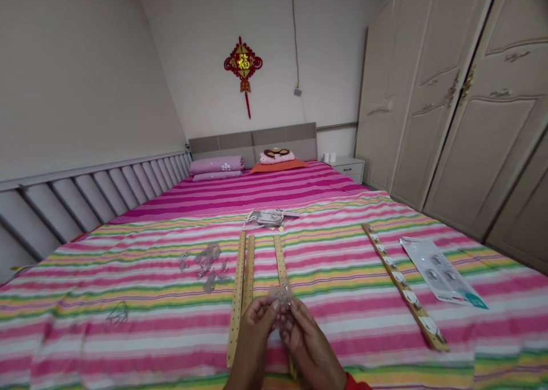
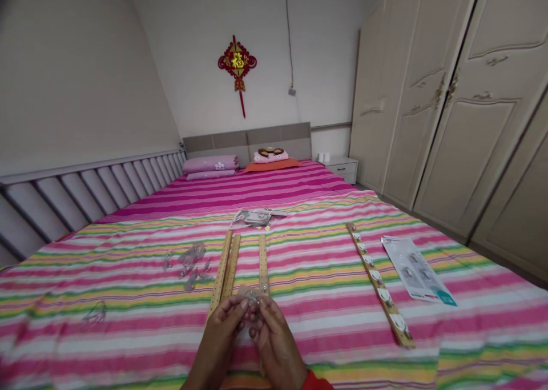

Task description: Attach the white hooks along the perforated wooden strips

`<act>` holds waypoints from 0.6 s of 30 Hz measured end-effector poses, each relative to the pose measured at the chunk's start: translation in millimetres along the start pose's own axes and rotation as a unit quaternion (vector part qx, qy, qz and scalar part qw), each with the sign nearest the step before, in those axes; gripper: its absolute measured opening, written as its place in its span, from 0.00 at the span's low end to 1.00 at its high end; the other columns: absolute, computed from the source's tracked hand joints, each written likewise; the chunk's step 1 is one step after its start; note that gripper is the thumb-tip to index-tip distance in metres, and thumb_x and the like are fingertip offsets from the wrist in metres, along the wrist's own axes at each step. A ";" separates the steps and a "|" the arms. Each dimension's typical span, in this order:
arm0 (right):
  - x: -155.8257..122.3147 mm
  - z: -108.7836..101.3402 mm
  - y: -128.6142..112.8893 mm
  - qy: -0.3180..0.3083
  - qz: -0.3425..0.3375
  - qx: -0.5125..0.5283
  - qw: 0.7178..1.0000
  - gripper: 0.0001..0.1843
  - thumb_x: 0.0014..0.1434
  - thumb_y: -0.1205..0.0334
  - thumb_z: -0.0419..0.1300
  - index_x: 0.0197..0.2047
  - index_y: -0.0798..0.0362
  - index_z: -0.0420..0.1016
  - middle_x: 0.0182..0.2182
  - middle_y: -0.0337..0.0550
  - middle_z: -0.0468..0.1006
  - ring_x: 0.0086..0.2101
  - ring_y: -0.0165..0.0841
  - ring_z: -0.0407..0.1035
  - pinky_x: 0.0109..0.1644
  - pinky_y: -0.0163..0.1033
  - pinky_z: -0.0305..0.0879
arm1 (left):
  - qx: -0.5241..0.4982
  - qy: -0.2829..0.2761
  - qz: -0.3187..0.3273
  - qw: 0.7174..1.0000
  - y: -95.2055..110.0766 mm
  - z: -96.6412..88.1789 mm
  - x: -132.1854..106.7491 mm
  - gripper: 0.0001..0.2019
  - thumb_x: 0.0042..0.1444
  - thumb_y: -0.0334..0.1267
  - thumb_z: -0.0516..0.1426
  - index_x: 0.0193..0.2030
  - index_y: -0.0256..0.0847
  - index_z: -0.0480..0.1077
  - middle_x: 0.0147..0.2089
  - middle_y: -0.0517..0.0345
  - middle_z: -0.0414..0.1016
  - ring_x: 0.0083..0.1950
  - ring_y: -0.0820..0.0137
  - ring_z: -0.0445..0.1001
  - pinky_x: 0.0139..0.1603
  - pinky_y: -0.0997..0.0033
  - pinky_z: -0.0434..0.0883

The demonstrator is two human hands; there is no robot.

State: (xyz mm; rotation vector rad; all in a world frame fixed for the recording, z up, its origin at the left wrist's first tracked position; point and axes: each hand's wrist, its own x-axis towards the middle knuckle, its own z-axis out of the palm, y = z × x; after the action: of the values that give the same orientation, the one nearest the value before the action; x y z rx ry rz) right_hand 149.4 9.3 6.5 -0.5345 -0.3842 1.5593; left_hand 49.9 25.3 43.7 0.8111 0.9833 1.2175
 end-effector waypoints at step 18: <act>32.3 -16.4 -48.7 0.013 -0.158 -0.352 0.922 0.18 0.41 0.47 0.71 0.30 0.52 0.83 0.25 0.43 0.80 0.27 0.36 0.70 0.32 0.40 0.66 | 0.137 -0.073 -0.019 0.988 15.5 -5.8 43.1 0.15 0.35 0.43 0.69 0.24 0.35 0.73 0.22 0.60 0.72 0.26 0.74 0.69 0.30 0.77 0.63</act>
State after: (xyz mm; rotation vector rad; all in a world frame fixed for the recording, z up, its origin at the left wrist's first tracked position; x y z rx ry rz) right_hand 198.8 43.2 16.4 -0.9888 -0.9771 1.0688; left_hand 41.3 70.4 48.4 1.0775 1.0547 0.9875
